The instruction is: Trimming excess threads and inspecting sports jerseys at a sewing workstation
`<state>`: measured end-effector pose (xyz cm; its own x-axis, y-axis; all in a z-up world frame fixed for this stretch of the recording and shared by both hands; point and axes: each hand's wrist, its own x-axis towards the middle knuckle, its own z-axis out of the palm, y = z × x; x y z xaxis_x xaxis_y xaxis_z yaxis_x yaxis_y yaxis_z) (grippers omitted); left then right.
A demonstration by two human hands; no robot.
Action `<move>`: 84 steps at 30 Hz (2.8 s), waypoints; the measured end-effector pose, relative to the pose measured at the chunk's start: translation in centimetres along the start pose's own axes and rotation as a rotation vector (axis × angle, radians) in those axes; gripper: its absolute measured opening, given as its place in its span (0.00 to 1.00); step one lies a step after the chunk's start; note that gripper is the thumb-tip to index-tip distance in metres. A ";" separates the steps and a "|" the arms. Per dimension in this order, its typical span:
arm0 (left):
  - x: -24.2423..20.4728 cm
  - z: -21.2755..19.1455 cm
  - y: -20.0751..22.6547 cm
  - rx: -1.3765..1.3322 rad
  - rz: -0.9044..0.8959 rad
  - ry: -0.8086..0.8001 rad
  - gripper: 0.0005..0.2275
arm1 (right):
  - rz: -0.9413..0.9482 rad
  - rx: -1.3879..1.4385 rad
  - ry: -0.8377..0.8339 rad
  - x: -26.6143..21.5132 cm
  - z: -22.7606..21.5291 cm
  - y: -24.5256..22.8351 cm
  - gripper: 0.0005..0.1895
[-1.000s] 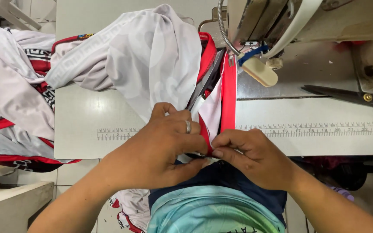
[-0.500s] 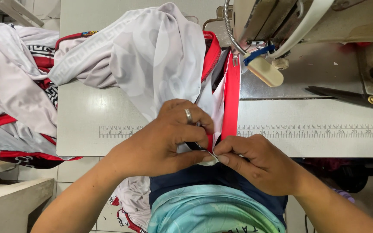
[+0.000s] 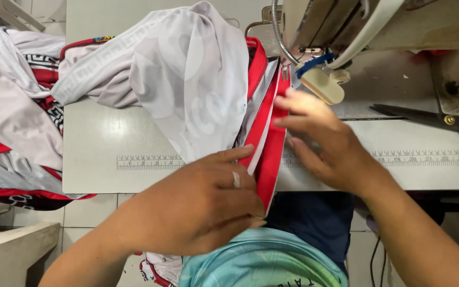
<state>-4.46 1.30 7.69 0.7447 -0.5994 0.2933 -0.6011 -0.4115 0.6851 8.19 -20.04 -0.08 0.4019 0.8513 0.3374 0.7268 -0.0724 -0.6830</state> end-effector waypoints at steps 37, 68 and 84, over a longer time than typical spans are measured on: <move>2.9 1.6 -2.5 0.035 -0.394 -0.179 0.08 | -0.267 -0.131 -0.054 -2.4 0.1 2.9 0.06; 5.0 3.2 -18.0 0.537 0.158 0.212 0.01 | -0.283 -0.245 -0.066 2.1 -0.2 5.4 0.04; 1.5 6.9 -6.2 0.291 -0.045 -0.073 0.02 | -0.318 -0.278 -0.069 -0.2 0.8 4.3 0.17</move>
<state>-1.63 -1.74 -0.72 0.7560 -0.6197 0.2108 -0.6336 -0.6119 0.4734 10.79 -20.16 -3.61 0.1016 0.8861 0.4523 0.9349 0.0704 -0.3479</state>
